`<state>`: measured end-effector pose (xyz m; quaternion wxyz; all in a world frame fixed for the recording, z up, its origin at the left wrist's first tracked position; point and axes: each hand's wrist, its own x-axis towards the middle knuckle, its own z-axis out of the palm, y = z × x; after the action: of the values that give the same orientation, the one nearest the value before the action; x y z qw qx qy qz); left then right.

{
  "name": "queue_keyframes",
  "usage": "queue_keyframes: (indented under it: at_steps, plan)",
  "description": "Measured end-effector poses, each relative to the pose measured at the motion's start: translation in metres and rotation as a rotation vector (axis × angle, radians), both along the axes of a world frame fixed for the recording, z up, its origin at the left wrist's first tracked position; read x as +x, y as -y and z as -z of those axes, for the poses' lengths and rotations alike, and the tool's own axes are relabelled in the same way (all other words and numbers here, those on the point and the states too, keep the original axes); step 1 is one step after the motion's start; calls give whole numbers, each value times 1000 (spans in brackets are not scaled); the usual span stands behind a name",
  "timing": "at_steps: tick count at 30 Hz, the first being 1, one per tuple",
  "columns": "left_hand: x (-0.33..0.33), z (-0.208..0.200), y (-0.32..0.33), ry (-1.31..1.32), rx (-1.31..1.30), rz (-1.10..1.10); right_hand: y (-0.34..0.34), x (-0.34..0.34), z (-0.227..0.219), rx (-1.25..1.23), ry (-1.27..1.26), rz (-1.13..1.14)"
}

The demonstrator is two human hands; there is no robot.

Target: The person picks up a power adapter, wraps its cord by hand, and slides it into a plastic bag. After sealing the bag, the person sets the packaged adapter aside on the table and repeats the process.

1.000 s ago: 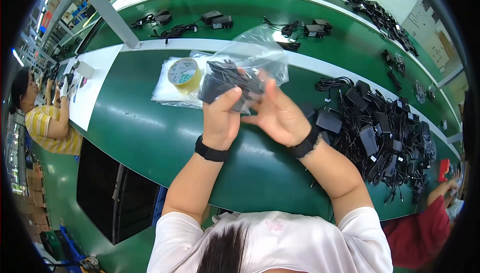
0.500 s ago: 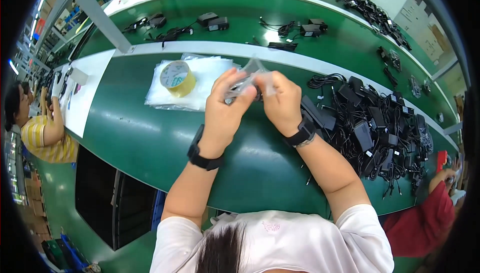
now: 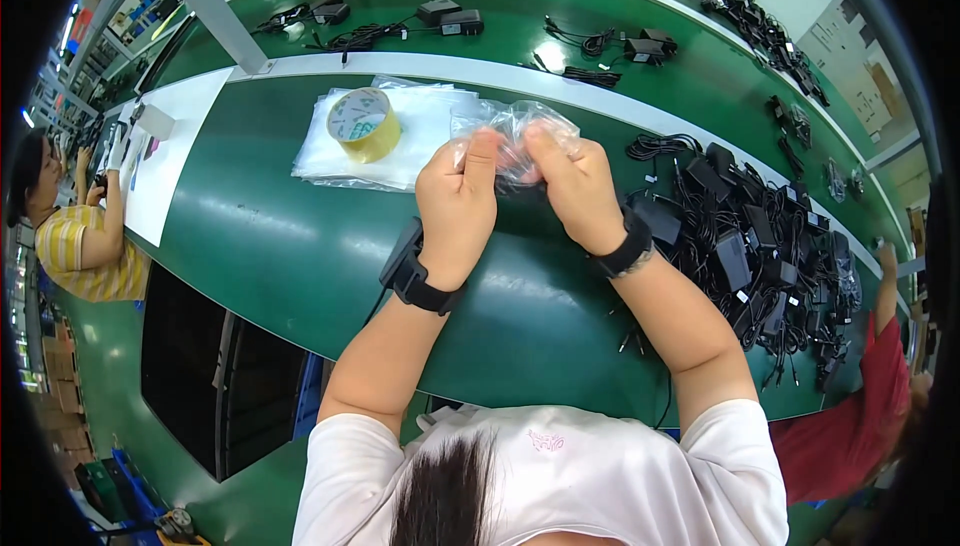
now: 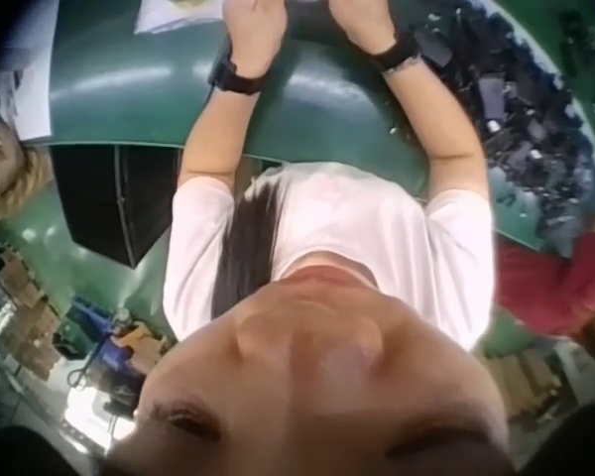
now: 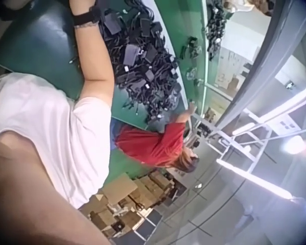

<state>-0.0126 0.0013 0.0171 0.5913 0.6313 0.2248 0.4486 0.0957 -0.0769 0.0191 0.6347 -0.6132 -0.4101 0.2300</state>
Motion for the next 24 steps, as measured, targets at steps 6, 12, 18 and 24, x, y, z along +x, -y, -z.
queue_keyframes:
  at_steps: [6, 12, 18, 24]
  plan:
    - [-9, -1, -4, -107, 50, -154, 9, -4, -25, -119, -658, -210]
    - [-2, 0, -2, 30, 306, -192, 16, 1, -18, -84, -749, -200]
    - [0, 1, -24, 6, 530, -142, 22, 6, -39, -88, -50, -229]
    - [-1, -10, -19, -99, 53, 160, 26, 33, -60, -82, -201, -385]
